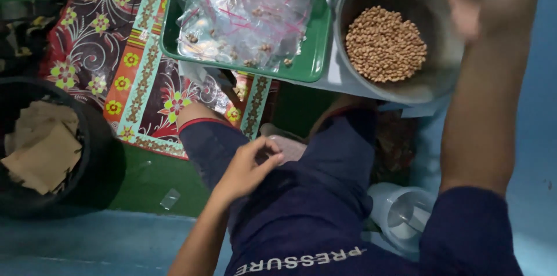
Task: Manually filling small plastic zip-lock bags with peanuts from a large pot while sitting on the floor.
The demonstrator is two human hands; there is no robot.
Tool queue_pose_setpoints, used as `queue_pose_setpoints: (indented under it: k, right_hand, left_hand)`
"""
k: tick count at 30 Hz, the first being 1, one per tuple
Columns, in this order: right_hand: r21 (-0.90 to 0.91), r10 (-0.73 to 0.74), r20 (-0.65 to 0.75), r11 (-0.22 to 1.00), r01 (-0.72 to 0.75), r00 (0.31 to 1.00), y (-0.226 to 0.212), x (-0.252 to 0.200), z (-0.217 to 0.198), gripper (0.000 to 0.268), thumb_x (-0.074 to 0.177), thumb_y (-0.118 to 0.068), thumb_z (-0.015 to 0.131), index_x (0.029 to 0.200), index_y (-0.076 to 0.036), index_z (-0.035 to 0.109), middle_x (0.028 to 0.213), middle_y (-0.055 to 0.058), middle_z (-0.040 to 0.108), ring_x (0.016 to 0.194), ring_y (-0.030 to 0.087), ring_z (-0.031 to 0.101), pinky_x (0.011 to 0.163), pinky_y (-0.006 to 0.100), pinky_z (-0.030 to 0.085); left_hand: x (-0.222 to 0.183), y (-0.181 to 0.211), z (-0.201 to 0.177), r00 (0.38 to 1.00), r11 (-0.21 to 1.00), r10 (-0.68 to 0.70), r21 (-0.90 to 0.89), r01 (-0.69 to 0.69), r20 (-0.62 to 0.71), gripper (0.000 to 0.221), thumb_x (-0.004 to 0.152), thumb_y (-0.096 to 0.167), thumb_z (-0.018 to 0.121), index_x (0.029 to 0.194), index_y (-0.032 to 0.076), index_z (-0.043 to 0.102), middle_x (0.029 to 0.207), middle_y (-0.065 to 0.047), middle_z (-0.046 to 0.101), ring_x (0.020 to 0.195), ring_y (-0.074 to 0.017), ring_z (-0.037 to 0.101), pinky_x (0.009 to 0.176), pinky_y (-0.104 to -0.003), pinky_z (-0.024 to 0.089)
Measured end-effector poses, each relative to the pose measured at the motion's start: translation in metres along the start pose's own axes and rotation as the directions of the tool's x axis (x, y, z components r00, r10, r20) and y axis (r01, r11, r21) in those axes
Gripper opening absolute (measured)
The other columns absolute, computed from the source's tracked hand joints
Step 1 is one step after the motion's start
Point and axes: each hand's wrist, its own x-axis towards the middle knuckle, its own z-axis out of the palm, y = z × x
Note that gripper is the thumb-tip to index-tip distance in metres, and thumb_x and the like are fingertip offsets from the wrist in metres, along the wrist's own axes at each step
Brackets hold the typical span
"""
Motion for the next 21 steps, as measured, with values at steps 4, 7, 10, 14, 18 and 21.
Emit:
queue_pose_setpoints:
  k: [4, 7, 10, 14, 18, 21]
  right_hand:
    - [0.404, -0.325, 0.379, 0.901, 0.162, 0.866, 0.008, -0.088, 0.076, 0.012, 0.094, -0.007, 0.067, 0.089, -0.017, 0.064, 0.126, 0.006, 0.07, 0.104, 0.007, 0.076, 0.094, 0.017, 0.068]
    - [0.116, 0.11, 0.427, 0.978, -0.175, 0.897, 0.042, -0.159, 0.104, 0.023, 0.095, -0.017, 0.068, 0.111, 0.0, 0.069, 0.106, 0.014, 0.076, 0.087, 0.016, 0.072, 0.086, 0.026, 0.058]
    - [-0.134, 0.356, 0.509, 0.932, -0.336, 0.784, 0.097, -0.197, 0.128, 0.023, 0.087, -0.01, 0.071, 0.109, -0.003, 0.075, 0.105, 0.01, 0.08, 0.094, 0.019, 0.073, 0.092, 0.032, 0.057]
    - [0.018, 0.584, 0.202, 0.8, -0.599, 0.786, 0.164, -0.242, 0.146, 0.026, 0.09, -0.006, 0.07, 0.115, 0.0, 0.073, 0.105, 0.01, 0.075, 0.088, 0.014, 0.066, 0.082, 0.025, 0.051]
    - [0.135, 0.606, 0.156, 0.769, -0.625, 0.78, 0.179, -0.261, 0.147, 0.026, 0.092, -0.005, 0.068, 0.117, 0.003, 0.071, 0.108, 0.011, 0.073, 0.095, 0.017, 0.069, 0.088, 0.027, 0.052]
    - [0.142, 0.611, 0.169, 0.762, -0.632, 0.774, 0.176, -0.259, 0.15, 0.025, 0.092, -0.006, 0.068, 0.115, 0.002, 0.071, 0.109, 0.013, 0.074, 0.098, 0.018, 0.068, 0.089, 0.027, 0.052]
  left_hand:
    - [0.031, 0.043, -0.016, 0.984, 0.975, 0.154, 0.173, -0.137, -0.091, 0.018, 0.09, 0.02, 0.069, 0.098, 0.004, 0.07, 0.082, -0.004, 0.071, 0.066, -0.0139, 0.061, 0.062, -0.026, 0.05]
    - [0.072, 0.053, -0.028, 0.863, 0.791, 0.493, 0.47, -0.392, -0.11, 0.016, 0.091, 0.014, 0.073, 0.099, 0.002, 0.065, 0.104, -0.01, 0.071, 0.093, -0.0278, 0.067, 0.085, -0.037, 0.052]
    - [0.127, 0.04, -0.042, 0.763, 0.576, 0.629, 0.749, -0.329, -0.148, 0.022, 0.09, 0.012, 0.074, 0.105, 0.004, 0.061, 0.102, -0.015, 0.062, 0.092, -0.0349, 0.062, 0.081, -0.043, 0.051]
    - [0.189, 0.02, -0.064, 0.75, 0.542, 0.629, 0.806, -0.236, -0.203, 0.041, 0.082, 0.012, 0.081, 0.117, 0.004, 0.06, 0.108, -0.016, 0.062, 0.097, -0.0368, 0.061, 0.082, -0.044, 0.052]
    - [0.216, -0.006, -0.078, 0.774, 0.686, 0.577, 0.67, -0.285, -0.261, 0.049, 0.077, 0.003, 0.078, 0.123, 0.005, 0.058, 0.102, -0.016, 0.062, 0.086, -0.0323, 0.063, 0.077, -0.042, 0.052]
    - [0.209, 0.006, -0.075, 0.814, 0.83, 0.464, 0.492, -0.262, -0.35, 0.04, 0.075, -0.003, 0.068, 0.115, 0.002, 0.063, 0.074, -0.01, 0.071, 0.061, -0.024, 0.065, 0.062, -0.035, 0.053]
